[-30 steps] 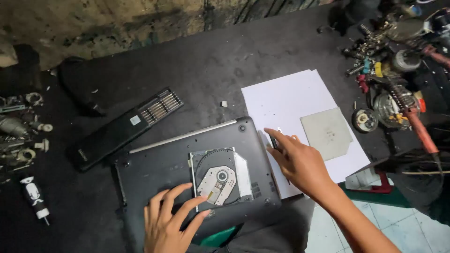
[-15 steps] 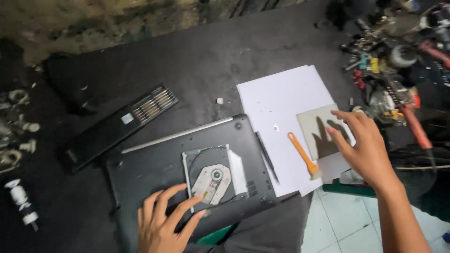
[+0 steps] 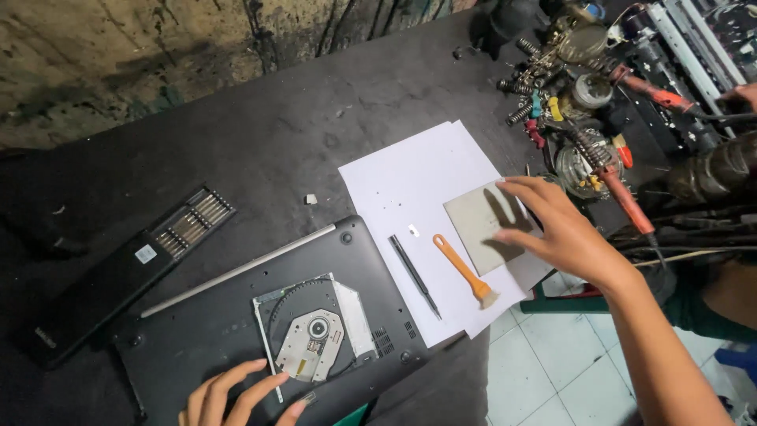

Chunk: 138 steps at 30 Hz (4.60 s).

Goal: The person removes a metal cover from a laptop's optical drive bay and places it on a white sheet of paper. They then use a black pen to mark a spot on the drive's internal mechanism. Afterward, they use a small metal tool to pry and remove a component from the drive, then inspect the drive's exterior.

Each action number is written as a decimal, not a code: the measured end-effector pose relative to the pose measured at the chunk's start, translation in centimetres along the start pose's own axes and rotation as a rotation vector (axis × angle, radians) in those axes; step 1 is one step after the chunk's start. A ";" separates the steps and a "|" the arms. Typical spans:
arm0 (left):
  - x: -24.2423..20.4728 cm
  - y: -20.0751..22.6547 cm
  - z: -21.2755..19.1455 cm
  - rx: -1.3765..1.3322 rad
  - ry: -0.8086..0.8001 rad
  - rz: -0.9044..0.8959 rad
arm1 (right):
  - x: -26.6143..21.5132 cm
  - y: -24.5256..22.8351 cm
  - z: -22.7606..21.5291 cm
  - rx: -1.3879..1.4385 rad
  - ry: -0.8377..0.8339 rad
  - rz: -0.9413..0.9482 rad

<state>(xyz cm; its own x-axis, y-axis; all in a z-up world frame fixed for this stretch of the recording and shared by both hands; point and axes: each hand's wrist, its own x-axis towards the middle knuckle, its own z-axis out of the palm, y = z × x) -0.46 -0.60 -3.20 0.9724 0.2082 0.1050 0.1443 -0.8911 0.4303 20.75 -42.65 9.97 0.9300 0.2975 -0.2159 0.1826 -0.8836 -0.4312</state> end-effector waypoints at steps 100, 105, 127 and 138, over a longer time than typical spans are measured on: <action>-4.5 4.1 13.5 -0.460 -1.549 -0.060 | -7.2 -5.8 12.4 1.411 0.515 0.424; -1.5 12.6 -2.3 -0.802 -1.082 0.096 | -7.7 -6.4 12.0 1.399 0.506 0.390; -0.5 6.6 -8.1 -0.638 -0.241 -0.404 | -6.2 -17.1 12.3 1.447 0.047 0.381; 1.6 8.7 -8.2 -0.880 -0.075 -0.619 | -7.0 -17.6 14.0 1.602 0.040 0.298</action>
<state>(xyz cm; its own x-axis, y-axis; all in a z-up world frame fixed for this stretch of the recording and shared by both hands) 0.88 -4.73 8.02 0.7888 0.4713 -0.3946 0.4616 -0.0303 0.8866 6.52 -24.10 6.78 0.8816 0.1632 -0.4429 -0.4712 0.3614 -0.8046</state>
